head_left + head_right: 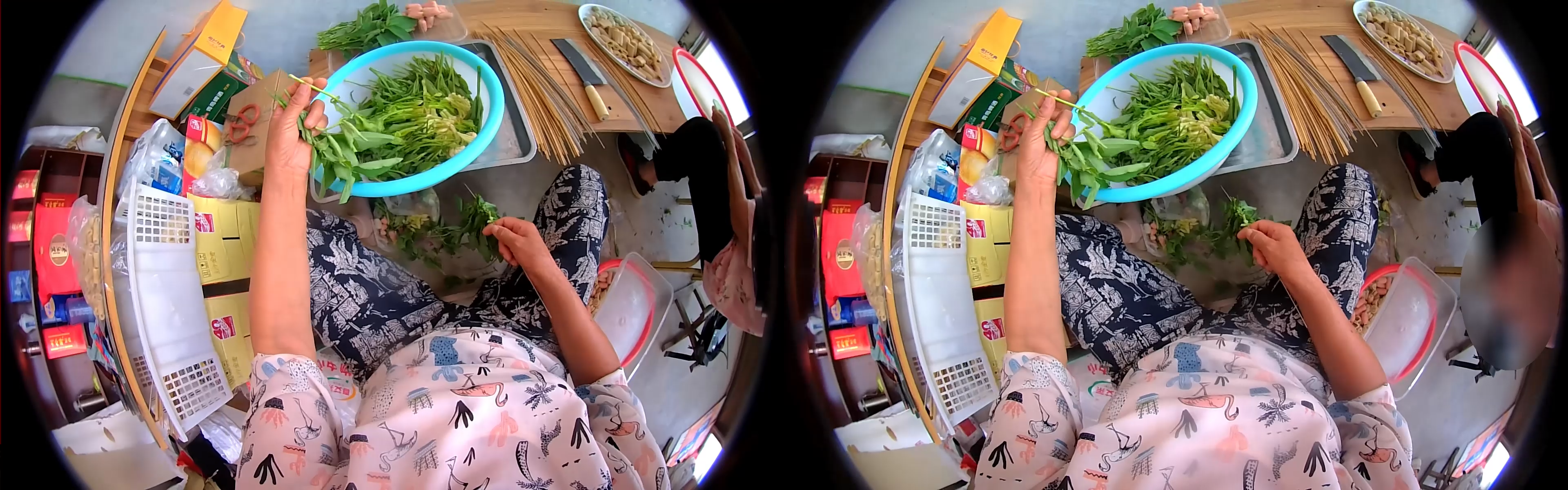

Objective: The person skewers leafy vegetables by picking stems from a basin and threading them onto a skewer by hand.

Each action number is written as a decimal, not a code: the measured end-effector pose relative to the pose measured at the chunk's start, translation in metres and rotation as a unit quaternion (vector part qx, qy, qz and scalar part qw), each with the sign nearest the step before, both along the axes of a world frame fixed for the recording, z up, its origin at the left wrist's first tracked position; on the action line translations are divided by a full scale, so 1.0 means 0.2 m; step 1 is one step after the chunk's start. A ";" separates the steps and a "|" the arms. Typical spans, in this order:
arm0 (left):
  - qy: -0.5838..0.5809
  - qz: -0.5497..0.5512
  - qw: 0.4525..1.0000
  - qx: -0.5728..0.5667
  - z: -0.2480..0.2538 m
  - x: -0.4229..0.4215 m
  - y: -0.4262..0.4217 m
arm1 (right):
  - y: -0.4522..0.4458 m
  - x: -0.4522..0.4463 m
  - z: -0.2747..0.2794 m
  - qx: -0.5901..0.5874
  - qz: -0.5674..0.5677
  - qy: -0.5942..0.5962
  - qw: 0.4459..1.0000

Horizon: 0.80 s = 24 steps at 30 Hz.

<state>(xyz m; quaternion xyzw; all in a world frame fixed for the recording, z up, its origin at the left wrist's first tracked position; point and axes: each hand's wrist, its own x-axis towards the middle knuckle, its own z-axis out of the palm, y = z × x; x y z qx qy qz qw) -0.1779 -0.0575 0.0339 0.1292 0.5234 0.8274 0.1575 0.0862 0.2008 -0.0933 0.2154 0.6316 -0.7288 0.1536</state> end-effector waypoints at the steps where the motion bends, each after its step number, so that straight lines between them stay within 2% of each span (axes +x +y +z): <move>1: -0.003 0.002 1.000 0.011 0.00 0.00 -0.01 | 0.00 0.00 0.00 0.001 0.003 0.001 1.000; 6: 0.013 0.009 1.000 0.003 0.04 0.08 0.00 | 0.00 0.01 -0.01 -0.008 -0.003 0.011 1.000; 9: 0.119 -0.029 0.951 -0.282 0.09 0.13 0.05 | 0.00 0.00 0.01 -0.005 -0.005 -0.002 1.000; 14: 0.135 -0.008 0.922 -0.363 0.06 0.04 0.15 | -0.01 0.00 0.01 -0.008 0.003 -0.006 1.000; 18: 0.076 0.023 0.933 -0.350 -0.06 -0.20 0.12 | 0.00 0.00 0.01 0.002 0.000 -0.008 1.000; 24: -0.119 0.053 0.911 -0.391 -0.30 -0.49 0.17 | 0.01 -0.01 -0.01 -0.017 -0.007 -0.025 1.000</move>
